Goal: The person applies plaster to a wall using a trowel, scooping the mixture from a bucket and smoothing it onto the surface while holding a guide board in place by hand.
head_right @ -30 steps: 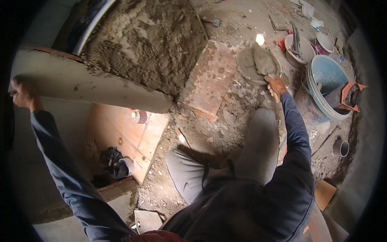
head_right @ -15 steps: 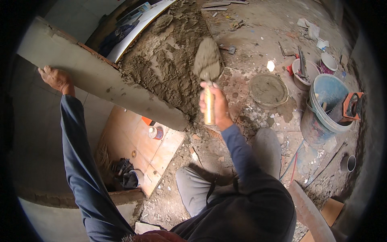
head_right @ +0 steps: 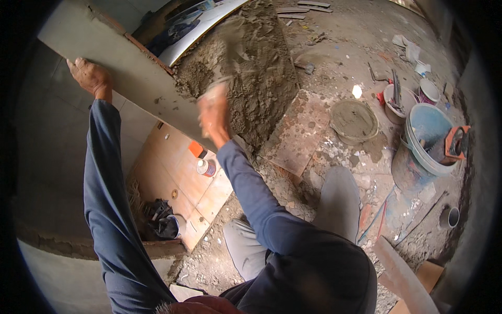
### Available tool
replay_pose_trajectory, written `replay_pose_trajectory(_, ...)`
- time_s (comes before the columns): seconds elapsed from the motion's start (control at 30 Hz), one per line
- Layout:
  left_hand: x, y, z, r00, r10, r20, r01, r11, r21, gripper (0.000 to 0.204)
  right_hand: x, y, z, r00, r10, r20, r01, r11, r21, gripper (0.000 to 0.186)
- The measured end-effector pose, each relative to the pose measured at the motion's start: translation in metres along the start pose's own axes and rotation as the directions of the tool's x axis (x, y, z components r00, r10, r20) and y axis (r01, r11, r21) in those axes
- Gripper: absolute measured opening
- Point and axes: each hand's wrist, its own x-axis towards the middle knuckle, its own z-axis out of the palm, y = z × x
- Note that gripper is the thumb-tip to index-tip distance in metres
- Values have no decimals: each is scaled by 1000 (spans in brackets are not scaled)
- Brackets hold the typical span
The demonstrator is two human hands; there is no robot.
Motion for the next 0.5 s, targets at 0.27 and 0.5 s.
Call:
replay_pose_trajectory(0.27, -6, 49, -7, 986, -167, 2, 165, 976, -138, 35, -58, 48, -105, 957, -116, 265, 161, 974, -157, 36)
replay_pose_trajectory(0.5, -13, 52, -11, 975, -219, 27, 219, 975, -24, 45, 21, 60, -440, 980, 61, -188, -189, 575, -796, 47)
